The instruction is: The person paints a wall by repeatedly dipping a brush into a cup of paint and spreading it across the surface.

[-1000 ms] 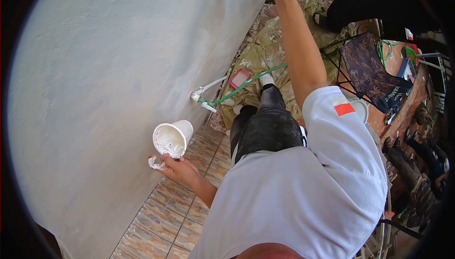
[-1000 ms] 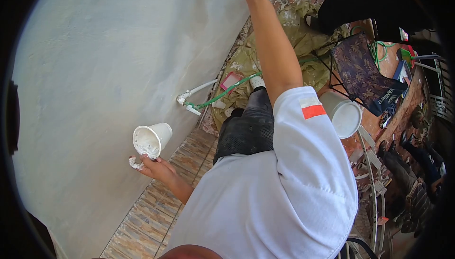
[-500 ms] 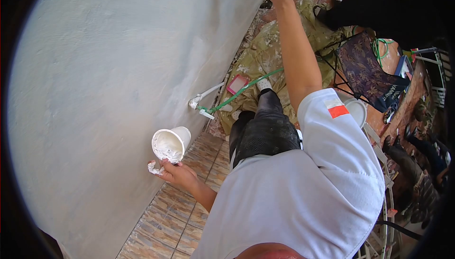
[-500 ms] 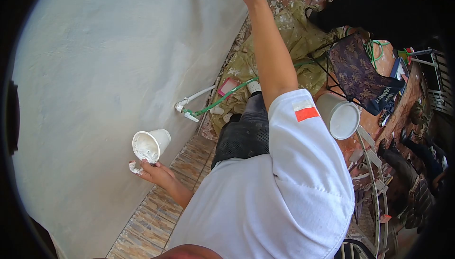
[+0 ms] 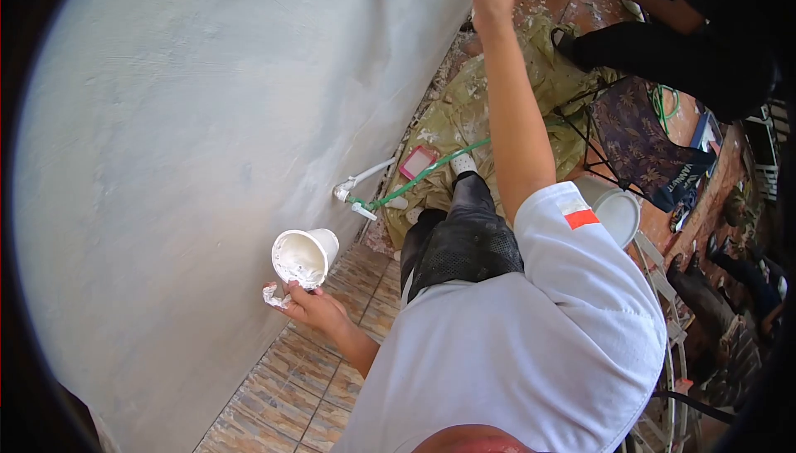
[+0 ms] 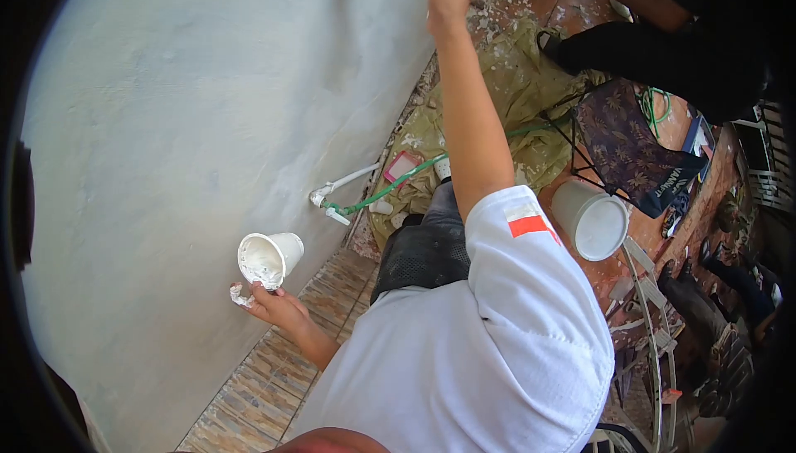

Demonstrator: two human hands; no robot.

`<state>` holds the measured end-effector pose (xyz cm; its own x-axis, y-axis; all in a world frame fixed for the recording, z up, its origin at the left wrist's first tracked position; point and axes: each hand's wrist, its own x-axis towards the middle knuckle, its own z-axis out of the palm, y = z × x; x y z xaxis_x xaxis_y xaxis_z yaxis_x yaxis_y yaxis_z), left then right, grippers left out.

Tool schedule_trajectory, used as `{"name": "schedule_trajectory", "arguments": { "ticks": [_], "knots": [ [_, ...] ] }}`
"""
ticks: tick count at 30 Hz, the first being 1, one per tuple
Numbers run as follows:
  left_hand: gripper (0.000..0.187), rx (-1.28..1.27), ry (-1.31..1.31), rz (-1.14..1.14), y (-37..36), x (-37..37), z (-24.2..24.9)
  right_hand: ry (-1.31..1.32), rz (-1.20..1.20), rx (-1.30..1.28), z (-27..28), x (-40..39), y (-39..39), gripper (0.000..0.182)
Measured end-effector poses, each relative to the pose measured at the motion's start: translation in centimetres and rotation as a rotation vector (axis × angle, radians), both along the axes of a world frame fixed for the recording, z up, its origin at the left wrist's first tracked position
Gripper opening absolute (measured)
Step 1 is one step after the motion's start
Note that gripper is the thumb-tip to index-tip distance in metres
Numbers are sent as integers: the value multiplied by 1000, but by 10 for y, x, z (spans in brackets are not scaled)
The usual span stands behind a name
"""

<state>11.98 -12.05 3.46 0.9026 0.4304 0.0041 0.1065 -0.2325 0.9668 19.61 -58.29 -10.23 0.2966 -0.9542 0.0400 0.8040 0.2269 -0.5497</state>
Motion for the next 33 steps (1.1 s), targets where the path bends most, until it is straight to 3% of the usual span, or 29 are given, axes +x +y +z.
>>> {"name": "schedule_trajectory", "arguments": {
  "ticks": [2, 4, 6, 9, 12, 13, 14, 16, 18, 19, 20, 21, 23, 25, 27, 29, 30, 32, 33],
  "knots": [
    [42, -22, -29, -25, 7, 2, -3, 665, -15, -61, -16, 15, 13, 20],
    [39, -49, -60, -43, -3, 4, -2, 575, 6, -25, 32, 16, 26, 20],
    [36, -70, -83, -27, -18, 1, 9, 179, 67, -58, 86, 18, 18, 24],
    [41, -79, -62, -125, 0, 6, -4, -2, 91, -245, 215, 13, 18, 21],
    [41, -123, -115, -185, 2, 9, -12, -278, 114, -388, 262, 19, 21, 22],
    [41, -155, -117, -216, 1, 8, -10, -238, 83, -327, 266, 18, 31, 22],
    [41, -131, -113, -218, -2, 6, -7, -197, 38, -275, 259, 15, 42, 25],
    [40, -116, -85, -246, -2, 6, -6, 140, 65, -234, 191, 30, 62, 26],
    [38, -130, -75, -264, -6, 3, 0, 233, 146, 62, 111, 22, 86, 26],
    [38, -142, -89, -256, -12, 1, 4, 456, 60, 47, 69, 16, 97, 28],
    [38, -179, -92, -283, -11, 1, 2, 791, -206, -171, 26, 11, 112, 29],
    [38, -159, -66, -281, -6, 2, -1, 807, -58, -51, -5, 0, 128, 30],
    [37, -102, -60, -332, 8, 8, -7, 1252, 117, -142, -24, -29, 155, 27],
    [40, -127, -75, -338, 17, 17, -16, 1171, 237, -162, -32, -29, 178, 30],
    [43, -99, -50, -355, 31, 17, -21, 999, 263, -201, -4, -13, 200, 29],
    [42, -113, -39, -362, 48, 17, -25, 580, 346, -141, 76, -6, 221, 30],
    [42, -114, -33, -363, 55, 17, -28, 606, 230, -265, 98, 4, 226, 30],
    [42, -113, -27, -389, 76, 18, -30, 326, 343, -107, 162, -10, 234, 26],
    [43, -103, -24, -411, 94, 16, -32, 188, 326, -114, 168, -14, 239, 25]
  ]
}}
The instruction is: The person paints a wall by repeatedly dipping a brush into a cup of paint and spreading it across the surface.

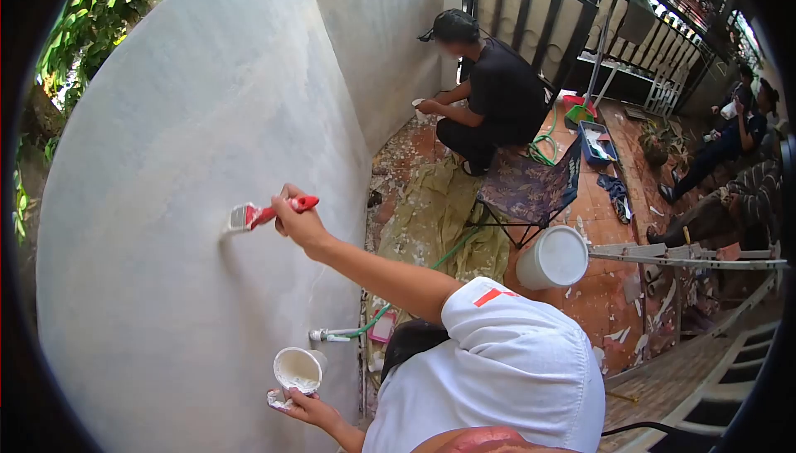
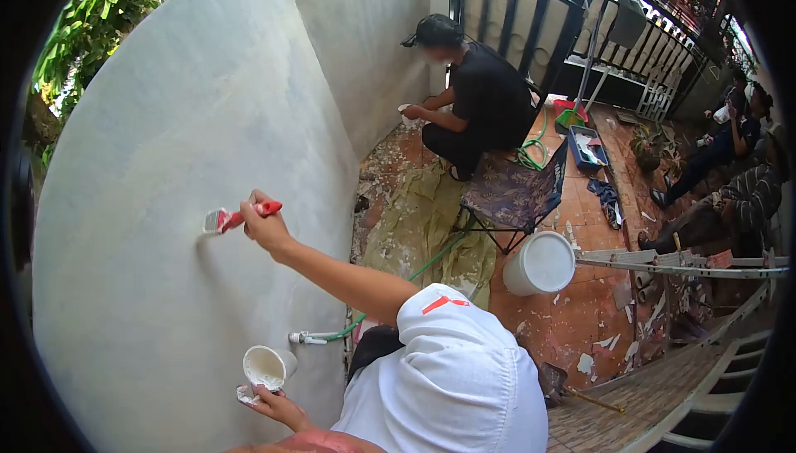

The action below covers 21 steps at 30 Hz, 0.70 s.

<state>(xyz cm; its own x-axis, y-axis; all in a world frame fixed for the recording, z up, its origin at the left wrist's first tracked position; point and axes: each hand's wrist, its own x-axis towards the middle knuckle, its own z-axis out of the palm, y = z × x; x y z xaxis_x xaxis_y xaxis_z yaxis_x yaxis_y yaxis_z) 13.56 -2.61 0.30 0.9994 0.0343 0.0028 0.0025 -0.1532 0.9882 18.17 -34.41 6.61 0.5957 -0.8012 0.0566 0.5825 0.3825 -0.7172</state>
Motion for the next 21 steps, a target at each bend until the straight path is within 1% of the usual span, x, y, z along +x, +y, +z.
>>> {"name": "schedule_trajectory", "arguments": {
  "ticks": [2, 3, 6, 8, 9, 11, 12, 13, 15, 17, 19, 21],
  "knots": [
    [44, -41, -31, 11, 37, -3, -15, 0, -71, -26, 11, -22, 20, 22],
    [45, -93, -59, 23, 53, -5, -19, -7, -102, -25, 4, -31, 34, 22],
    [46, -39, 13, -27, 106, -15, -11, 121, -184, 51, -21, -57, 75, 23],
    [46, -26, 46, -55, 129, -17, -14, 261, -178, 70, -39, -73, 98, 23],
    [46, -22, 76, -52, 123, -1, -21, 279, -181, 69, -54, -66, 93, 23],
    [46, -39, 100, -43, 145, 0, -29, 357, -177, 152, -63, -80, 116, 22],
    [47, -47, 84, -69, 150, 4, -40, 364, -180, 147, -65, -83, 121, 22],
    [48, -54, 66, -93, 158, 3, -47, 374, -200, 154, -65, -87, 129, 22],
    [49, -28, 95, -111, 166, -2, -33, 383, -216, 164, -61, -97, 143, 22],
    [50, -14, 109, -120, 167, -3, -26, 345, -220, 111, -52, -100, 148, 21],
    [50, -103, 85, -22, 167, -8, -26, 333, -220, 63, -39, -103, 156, 21],
    [50, -134, 65, 24, 162, -11, -15, 320, -214, 19, -23, -105, 164, 21]
  ]
}}
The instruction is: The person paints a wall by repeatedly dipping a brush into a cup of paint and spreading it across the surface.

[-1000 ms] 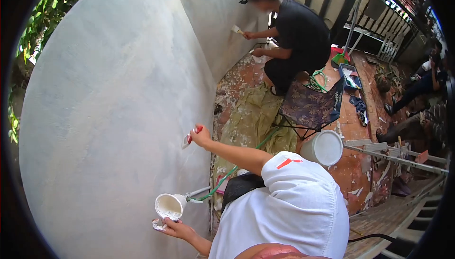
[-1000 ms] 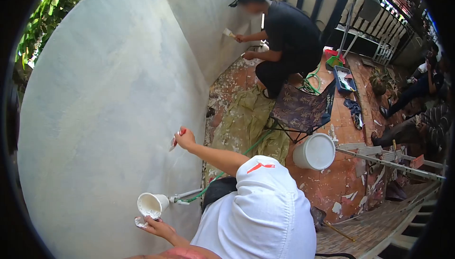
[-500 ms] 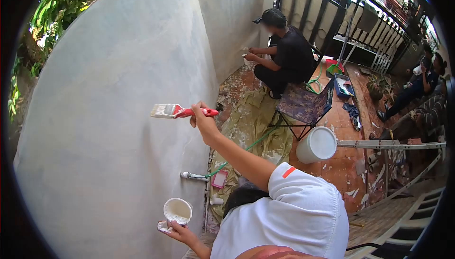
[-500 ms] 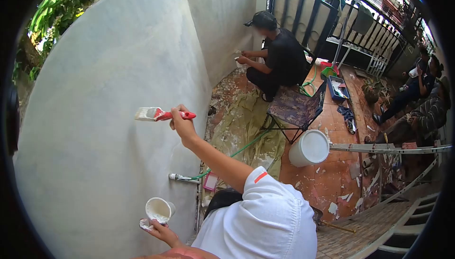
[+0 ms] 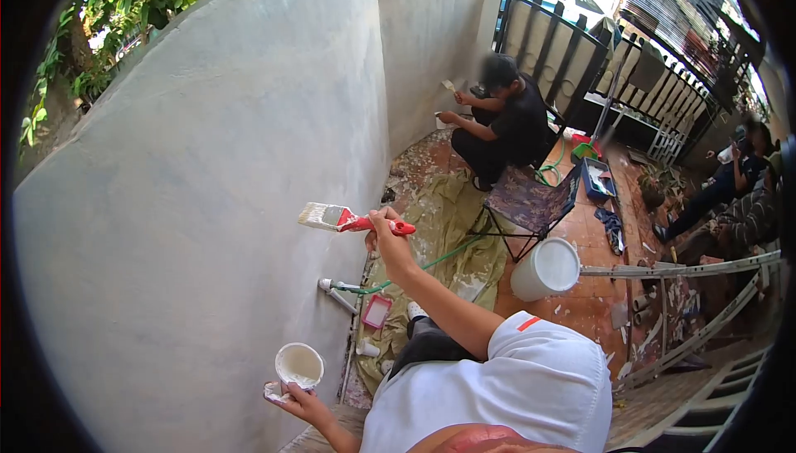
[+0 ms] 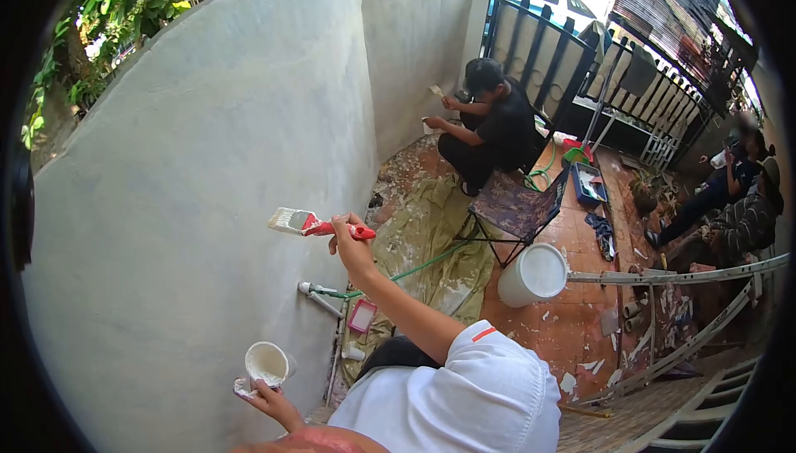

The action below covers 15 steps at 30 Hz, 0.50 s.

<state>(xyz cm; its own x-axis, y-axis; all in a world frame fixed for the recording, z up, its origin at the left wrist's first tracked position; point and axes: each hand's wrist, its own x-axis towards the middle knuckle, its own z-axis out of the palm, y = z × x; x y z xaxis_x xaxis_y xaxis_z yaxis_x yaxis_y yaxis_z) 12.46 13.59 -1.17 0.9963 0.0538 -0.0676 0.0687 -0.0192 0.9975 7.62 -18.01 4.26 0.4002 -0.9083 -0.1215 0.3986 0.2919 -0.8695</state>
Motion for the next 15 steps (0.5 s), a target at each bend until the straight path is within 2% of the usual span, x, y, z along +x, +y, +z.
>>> {"name": "schedule_trajectory", "arguments": {
  "ticks": [2, 4, 7, 10, 15],
  "knots": [
    [50, -24, -18, 50, 5, 0, 5, -34, 25, -53, 17, -3, 8, 20],
    [52, 6, -14, -49, 15, 3, 4, -41, 45, -62, 34, -7, 19, 21],
    [50, 7, -20, -9, 11, 5, 14, -39, 108, -88, 45, -15, 31, 22],
    [48, -46, -68, -14, 4, 9, 26, -110, 180, -100, 48, -15, 42, 22],
    [50, -103, -40, -70, 5, 9, 29, -63, 264, -62, 40, -25, 60, 21]
  ]
}}
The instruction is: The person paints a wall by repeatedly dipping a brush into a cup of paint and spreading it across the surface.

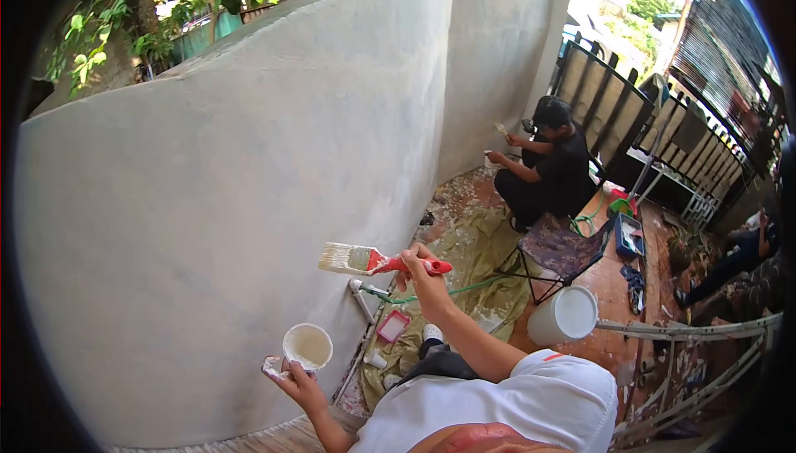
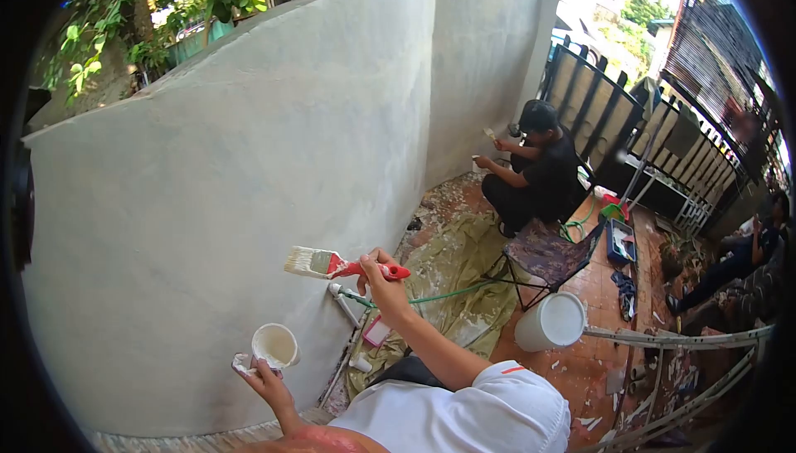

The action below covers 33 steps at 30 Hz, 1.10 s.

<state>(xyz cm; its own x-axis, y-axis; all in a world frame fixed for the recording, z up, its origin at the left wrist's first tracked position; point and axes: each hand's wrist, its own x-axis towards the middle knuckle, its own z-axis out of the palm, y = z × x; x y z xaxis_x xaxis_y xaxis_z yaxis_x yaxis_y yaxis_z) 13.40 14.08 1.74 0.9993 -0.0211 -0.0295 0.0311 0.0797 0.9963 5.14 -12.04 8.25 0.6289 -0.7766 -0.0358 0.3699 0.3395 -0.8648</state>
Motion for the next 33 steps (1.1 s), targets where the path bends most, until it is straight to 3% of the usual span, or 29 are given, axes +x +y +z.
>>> {"name": "schedule_trajectory", "arguments": {
  "ticks": [15, 21, 27, 31, 33],
  "knots": [
    [37, -112, -44, -42, -10, -10, 35, 41, 265, -214, 37, -6, 29, 22],
    [33, -179, -74, -93, -10, -12, 46, 53, 155, -256, 40, -15, 43, 22],
    [33, -204, -116, -147, -9, -12, 53, -47, 209, -233, 40, -24, 45, 23],
    [34, -201, -114, -179, -11, -10, 51, 23, 168, -296, 45, -25, 54, 22],
    [34, -183, -122, -202, -13, -9, 51, 47, 228, -457, 49, -29, 53, 20]
  ]
}}
